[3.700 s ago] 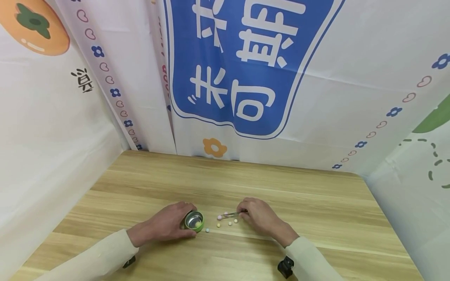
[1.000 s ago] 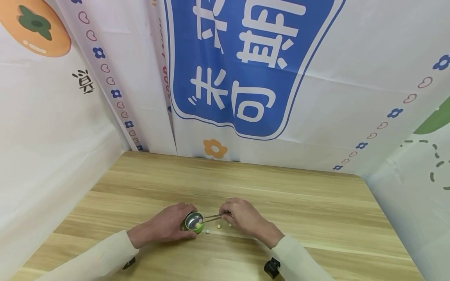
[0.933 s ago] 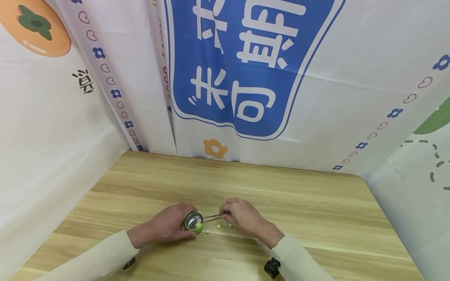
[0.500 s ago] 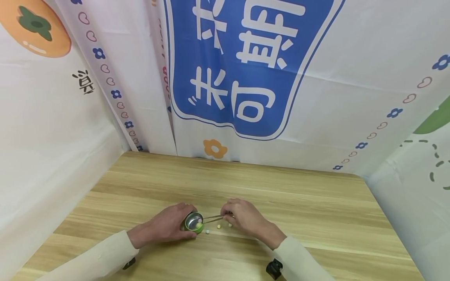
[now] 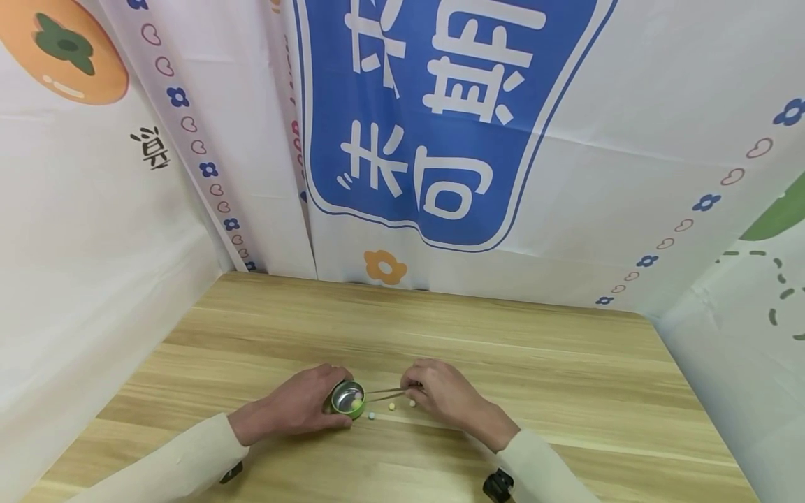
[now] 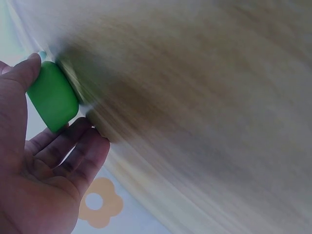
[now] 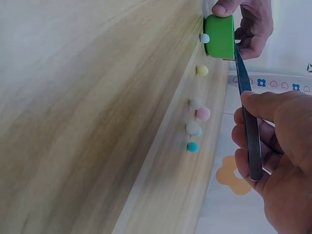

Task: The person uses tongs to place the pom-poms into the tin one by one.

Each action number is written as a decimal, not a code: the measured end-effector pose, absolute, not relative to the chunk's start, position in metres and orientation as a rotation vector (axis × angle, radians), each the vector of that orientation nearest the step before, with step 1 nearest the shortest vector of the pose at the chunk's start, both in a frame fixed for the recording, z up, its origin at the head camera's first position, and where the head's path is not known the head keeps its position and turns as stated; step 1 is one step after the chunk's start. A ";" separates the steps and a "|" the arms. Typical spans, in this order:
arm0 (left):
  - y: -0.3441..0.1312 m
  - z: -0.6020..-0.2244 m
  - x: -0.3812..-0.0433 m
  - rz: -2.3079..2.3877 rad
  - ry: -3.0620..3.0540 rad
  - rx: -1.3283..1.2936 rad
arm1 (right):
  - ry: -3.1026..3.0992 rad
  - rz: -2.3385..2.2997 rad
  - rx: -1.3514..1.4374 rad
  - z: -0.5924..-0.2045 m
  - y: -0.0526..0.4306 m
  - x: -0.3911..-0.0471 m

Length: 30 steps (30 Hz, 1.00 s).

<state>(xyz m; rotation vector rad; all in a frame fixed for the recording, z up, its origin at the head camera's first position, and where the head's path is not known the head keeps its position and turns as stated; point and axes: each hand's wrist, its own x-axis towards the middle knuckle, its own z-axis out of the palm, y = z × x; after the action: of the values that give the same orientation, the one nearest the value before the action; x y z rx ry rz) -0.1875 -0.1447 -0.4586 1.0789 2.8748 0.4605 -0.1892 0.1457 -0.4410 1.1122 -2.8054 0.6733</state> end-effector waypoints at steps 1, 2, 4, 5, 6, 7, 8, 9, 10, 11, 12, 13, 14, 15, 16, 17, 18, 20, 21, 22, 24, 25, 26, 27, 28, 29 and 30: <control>-0.145 -0.459 -0.188 0.463 2.873 1.079 | -2.805 0.677 1.111 -0.441 0.146 -0.189; -0.145 -0.459 -0.188 0.464 2.873 1.080 | -2.806 0.681 1.112 -0.442 0.147 -0.189; -0.144 -0.459 -0.188 0.471 2.870 1.080 | -2.805 0.688 1.117 -0.443 0.148 -0.189; -0.145 -0.459 -0.188 0.471 2.871 1.083 | -2.805 0.687 1.120 -0.443 0.149 -0.189; -0.145 -0.458 -0.188 0.472 2.871 1.085 | -2.803 0.682 1.124 -0.444 0.149 -0.189; -0.145 -0.458 -0.188 0.473 2.870 1.088 | -2.805 0.676 1.127 -0.445 0.150 -0.188; -0.145 -0.458 -0.188 0.472 2.871 1.090 | -2.806 0.674 1.129 -0.446 0.150 -0.188; -0.145 -0.458 -0.188 0.473 2.872 1.092 | -2.807 0.671 1.131 -0.447 0.150 -0.187; -0.145 -0.458 -0.188 0.471 2.873 1.094 | -2.812 0.667 1.132 -0.448 0.151 -0.187; -0.145 -0.458 -0.188 0.469 2.874 1.094 | -2.815 0.662 1.133 -0.448 0.151 -0.186; -0.145 -0.458 -0.188 0.468 2.874 1.092 | -2.820 0.660 1.135 -0.449 0.151 -0.186; -0.145 -0.458 -0.188 0.466 2.876 1.091 | -2.827 0.661 1.135 -0.450 0.151 -0.185; -0.145 -0.458 -0.188 0.464 2.877 1.088 | -2.831 0.661 1.137 -0.450 0.151 -0.185; -0.145 -0.458 -0.187 0.461 2.877 1.088 | -2.835 0.658 1.139 -0.450 0.151 -0.184; -0.145 -0.458 -0.187 0.458 2.878 1.085 | -2.838 0.654 1.141 -0.451 0.151 -0.184; -0.145 -0.458 -0.187 0.456 2.878 1.083 | -2.838 0.651 1.145 -0.451 0.151 -0.184; -0.145 -0.458 -0.187 0.455 2.879 1.082 | -2.838 0.648 1.147 -0.451 0.151 -0.184; -0.145 -0.458 -0.187 0.454 2.879 1.082 | -2.837 0.641 1.154 -0.451 0.152 -0.184; -0.145 -0.458 -0.187 0.452 2.879 1.082 | -2.837 0.637 1.155 -0.451 0.152 -0.184; -0.145 -0.458 -0.187 0.453 2.879 1.083 | -2.838 0.637 1.155 -0.451 0.152 -0.184; -0.145 -0.458 -0.187 0.450 2.880 1.086 | -2.845 0.632 1.153 -0.451 0.152 -0.184; -0.145 -0.458 -0.187 0.449 2.881 1.088 | -2.849 0.627 1.150 -0.451 0.152 -0.184; -0.145 -0.458 -0.187 0.448 2.882 1.090 | -2.853 0.622 1.148 -0.450 0.152 -0.184; -0.145 -0.459 -0.187 0.448 2.883 1.091 | -2.857 0.616 1.145 -0.450 0.152 -0.184; -0.145 -0.459 -0.187 0.448 2.884 1.091 | -2.861 0.613 1.143 -0.450 0.152 -0.184; -0.145 -0.459 -0.187 0.445 2.885 1.091 | -2.862 0.608 1.144 -0.450 0.152 -0.184; -0.145 -0.459 -0.187 0.442 2.886 1.090 | -2.862 0.601 1.145 -0.450 0.152 -0.184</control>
<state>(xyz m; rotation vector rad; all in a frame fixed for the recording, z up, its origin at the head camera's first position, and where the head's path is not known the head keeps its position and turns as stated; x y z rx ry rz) -0.1871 -0.1452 -0.4593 1.0903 2.8857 0.4421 -0.1838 0.1519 -0.4502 1.1454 -2.8618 0.6011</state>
